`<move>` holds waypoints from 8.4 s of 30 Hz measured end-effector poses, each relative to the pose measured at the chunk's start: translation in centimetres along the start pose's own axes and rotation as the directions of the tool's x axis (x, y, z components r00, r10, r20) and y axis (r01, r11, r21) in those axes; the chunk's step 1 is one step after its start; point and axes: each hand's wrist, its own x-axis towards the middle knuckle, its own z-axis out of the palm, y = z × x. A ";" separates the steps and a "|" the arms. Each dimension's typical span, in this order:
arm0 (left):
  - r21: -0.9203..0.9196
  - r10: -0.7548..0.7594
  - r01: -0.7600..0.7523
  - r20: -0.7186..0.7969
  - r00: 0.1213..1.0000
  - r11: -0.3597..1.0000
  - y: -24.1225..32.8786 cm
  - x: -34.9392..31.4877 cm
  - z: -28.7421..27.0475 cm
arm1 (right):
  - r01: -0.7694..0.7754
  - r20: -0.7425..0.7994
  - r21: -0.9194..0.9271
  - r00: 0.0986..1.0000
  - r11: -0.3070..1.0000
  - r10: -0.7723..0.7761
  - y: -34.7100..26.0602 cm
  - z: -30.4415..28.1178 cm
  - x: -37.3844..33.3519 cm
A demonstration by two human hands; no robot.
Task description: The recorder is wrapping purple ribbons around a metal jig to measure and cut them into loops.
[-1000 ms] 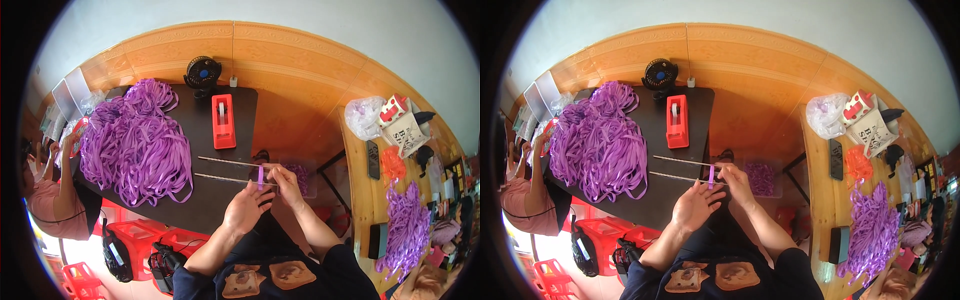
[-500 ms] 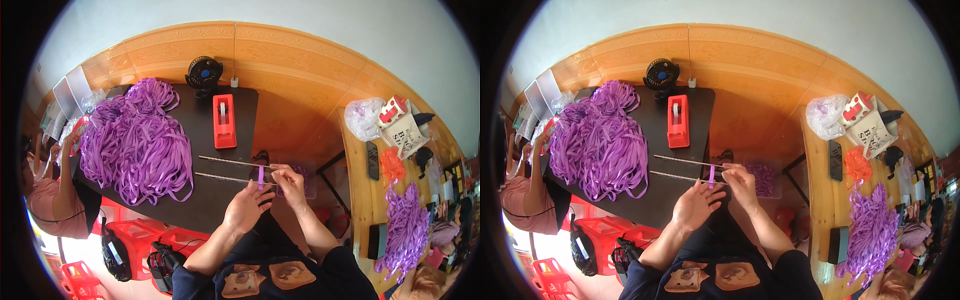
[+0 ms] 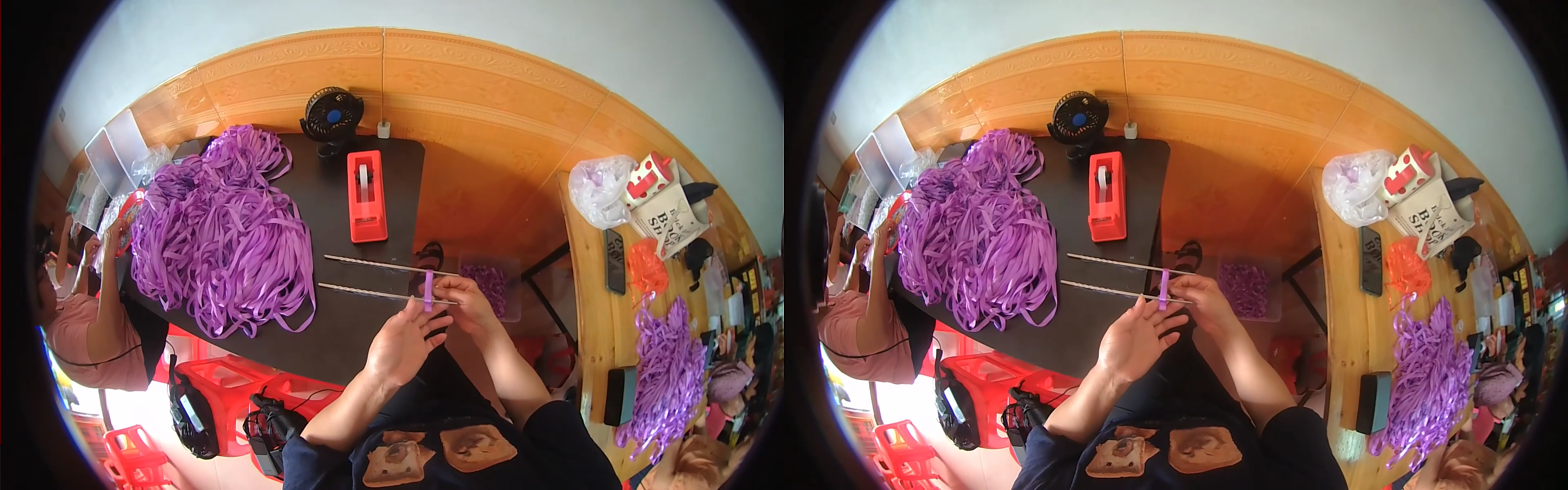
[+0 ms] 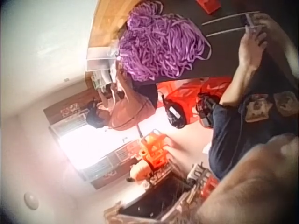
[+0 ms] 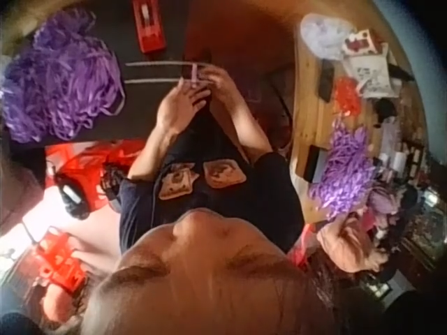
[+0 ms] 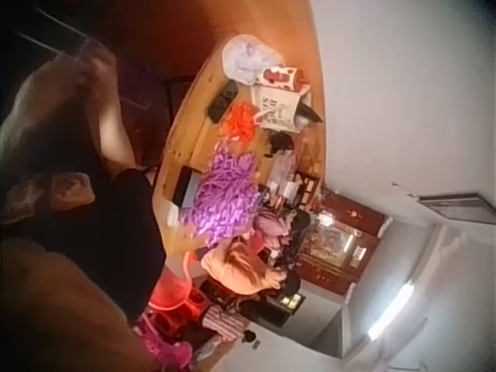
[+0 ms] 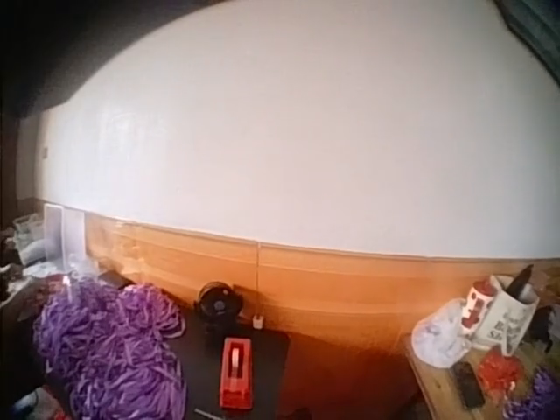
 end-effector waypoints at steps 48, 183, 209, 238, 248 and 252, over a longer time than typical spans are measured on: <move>-0.027 -0.002 0.003 0.009 1.000 1.000 0.0 0.0 -0.3 | 0.036 -0.107 0.020 0.994 0.999 -0.034 -3.1 4.0 0.5; 0.920 0.839 -0.150 0.392 0.378 -0.362 4.9 -10.4 -1.8 | 0.073 -0.422 -0.842 0.531 0.535 -0.735 -0.1 -16.5 -4.2; 0.719 0.488 -0.500 0.695 0.528 -0.484 4.7 -11.7 0.8 | 0.657 0.538 -0.542 0.750 0.524 -0.384 -1.4 13.9 -6.7; 0.983 0.985 0.069 0.172 -0.015 -0.171 27.7 -7.8 -13.1 | 0.648 -0.436 -0.412 0.477 0.640 -0.763 -2.8 7.6 -13.6; 0.957 0.936 -0.289 -0.077 -0.342 -0.027 33.7 -9.6 -15.5 | 0.717 -0.616 0.024 0.559 0.697 -0.555 -2.7 -0.4 -13.6; 0.961 0.964 0.121 0.257 -0.070 -0.247 31.2 -8.1 -12.2 | 0.557 -0.542 -0.327 0.552 0.764 -0.634 -3.4 2.4 -14.6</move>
